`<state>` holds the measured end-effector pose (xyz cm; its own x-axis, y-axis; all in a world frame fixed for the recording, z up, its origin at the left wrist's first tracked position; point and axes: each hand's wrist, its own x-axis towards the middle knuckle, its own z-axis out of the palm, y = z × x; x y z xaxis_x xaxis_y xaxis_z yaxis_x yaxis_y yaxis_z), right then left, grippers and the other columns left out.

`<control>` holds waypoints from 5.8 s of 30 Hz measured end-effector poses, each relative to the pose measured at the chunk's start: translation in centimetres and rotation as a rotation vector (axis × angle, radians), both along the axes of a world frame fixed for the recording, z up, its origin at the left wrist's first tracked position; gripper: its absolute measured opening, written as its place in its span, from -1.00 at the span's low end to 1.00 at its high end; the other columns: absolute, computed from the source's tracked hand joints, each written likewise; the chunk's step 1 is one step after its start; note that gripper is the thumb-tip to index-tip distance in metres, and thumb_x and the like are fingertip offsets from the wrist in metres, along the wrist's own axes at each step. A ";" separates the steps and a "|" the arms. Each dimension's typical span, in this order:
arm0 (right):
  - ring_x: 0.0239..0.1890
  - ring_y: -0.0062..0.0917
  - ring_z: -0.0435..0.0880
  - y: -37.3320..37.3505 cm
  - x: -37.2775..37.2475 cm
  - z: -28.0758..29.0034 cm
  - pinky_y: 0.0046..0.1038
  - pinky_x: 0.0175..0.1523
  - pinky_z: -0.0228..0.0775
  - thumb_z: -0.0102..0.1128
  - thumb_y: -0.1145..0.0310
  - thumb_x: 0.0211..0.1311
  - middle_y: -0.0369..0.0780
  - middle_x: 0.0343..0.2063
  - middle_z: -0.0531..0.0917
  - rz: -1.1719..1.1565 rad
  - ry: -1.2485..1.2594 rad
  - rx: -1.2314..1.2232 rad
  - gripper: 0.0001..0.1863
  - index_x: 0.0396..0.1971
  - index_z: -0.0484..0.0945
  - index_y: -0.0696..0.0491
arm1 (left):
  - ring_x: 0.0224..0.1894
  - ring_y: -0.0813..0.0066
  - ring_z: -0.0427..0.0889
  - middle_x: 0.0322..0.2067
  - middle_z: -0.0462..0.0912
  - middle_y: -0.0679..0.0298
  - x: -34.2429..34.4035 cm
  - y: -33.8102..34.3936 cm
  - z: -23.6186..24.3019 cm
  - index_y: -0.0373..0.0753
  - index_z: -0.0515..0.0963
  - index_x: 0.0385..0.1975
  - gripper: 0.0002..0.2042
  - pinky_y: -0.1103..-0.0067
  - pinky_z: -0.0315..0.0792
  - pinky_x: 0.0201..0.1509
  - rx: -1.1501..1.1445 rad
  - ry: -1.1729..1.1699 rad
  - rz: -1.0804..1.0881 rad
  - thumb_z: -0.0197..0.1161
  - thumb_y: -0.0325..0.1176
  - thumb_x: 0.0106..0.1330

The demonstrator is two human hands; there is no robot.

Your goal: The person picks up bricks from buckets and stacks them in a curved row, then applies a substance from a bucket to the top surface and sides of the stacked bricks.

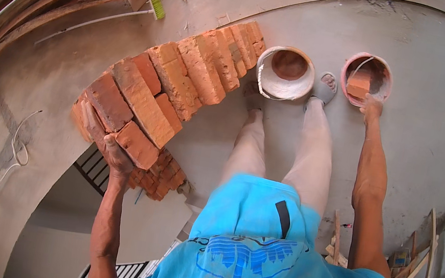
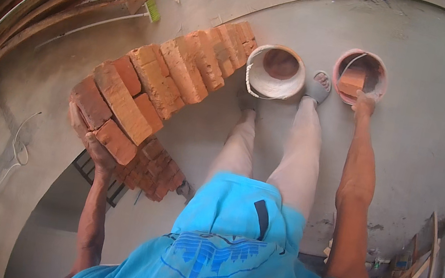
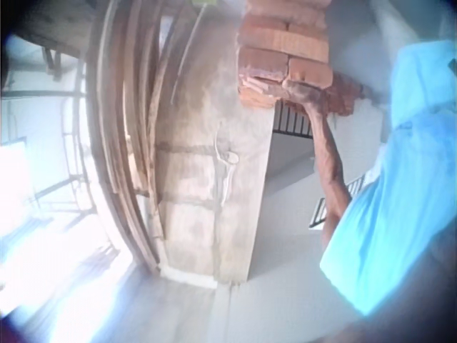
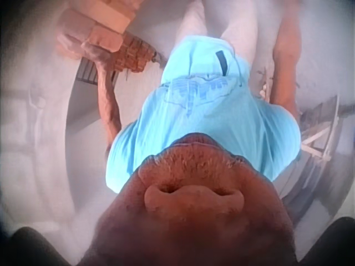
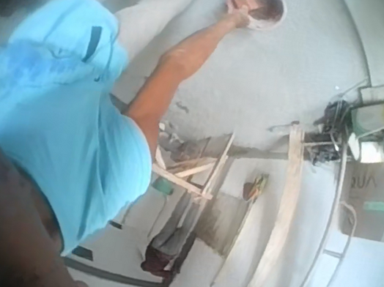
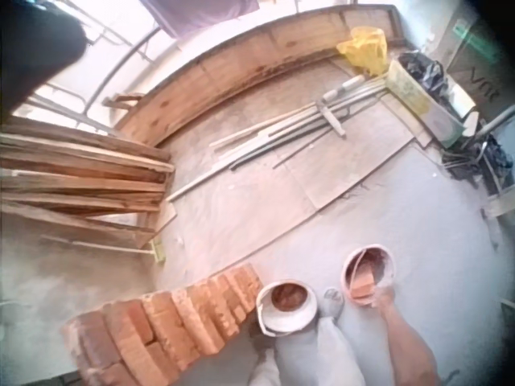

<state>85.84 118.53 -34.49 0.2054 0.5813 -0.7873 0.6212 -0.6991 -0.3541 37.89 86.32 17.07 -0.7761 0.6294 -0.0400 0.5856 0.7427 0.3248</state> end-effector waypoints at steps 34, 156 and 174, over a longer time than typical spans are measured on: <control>-0.09 -0.11 0.73 2.4 0.9 -3.5 -0.08 -0.13 0.74 0.43 0.33 0.13 0.01 0.04 0.62 -0.230 0.061 -0.044 -0.42 0.14 0.55 0.28 | 0.52 0.16 0.07 0.50 0.01 0.07 1.1 -0.5 0.6 -0.23 -0.09 0.56 0.02 0.19 0.06 0.54 0.063 -0.147 0.243 -0.18 0.51 0.36; 0.43 0.07 0.25 -29.3 -42.6 52.7 -0.03 0.51 0.11 0.33 0.27 -0.03 0.04 0.35 0.36 1.356 0.133 1.320 -0.22 0.33 0.43 0.01 | 0.14 0.32 0.60 0.14 0.66 0.07 -27.4 -18.3 4.4 -0.33 0.38 0.40 -0.06 0.41 0.39 0.29 -0.088 -1.288 -0.769 0.54 -0.05 -0.06; 0.37 0.08 0.31 -29.3 -42.8 52.5 0.01 0.50 0.11 0.39 0.25 -0.11 0.07 0.30 0.42 1.315 0.165 1.347 -0.22 0.26 0.49 0.03 | 0.28 -0.09 0.45 0.27 0.36 -0.05 -19.4 -20.6 2.1 -0.37 0.03 0.49 0.31 0.07 0.27 0.38 -0.183 -0.072 -0.644 0.67 0.13 -0.27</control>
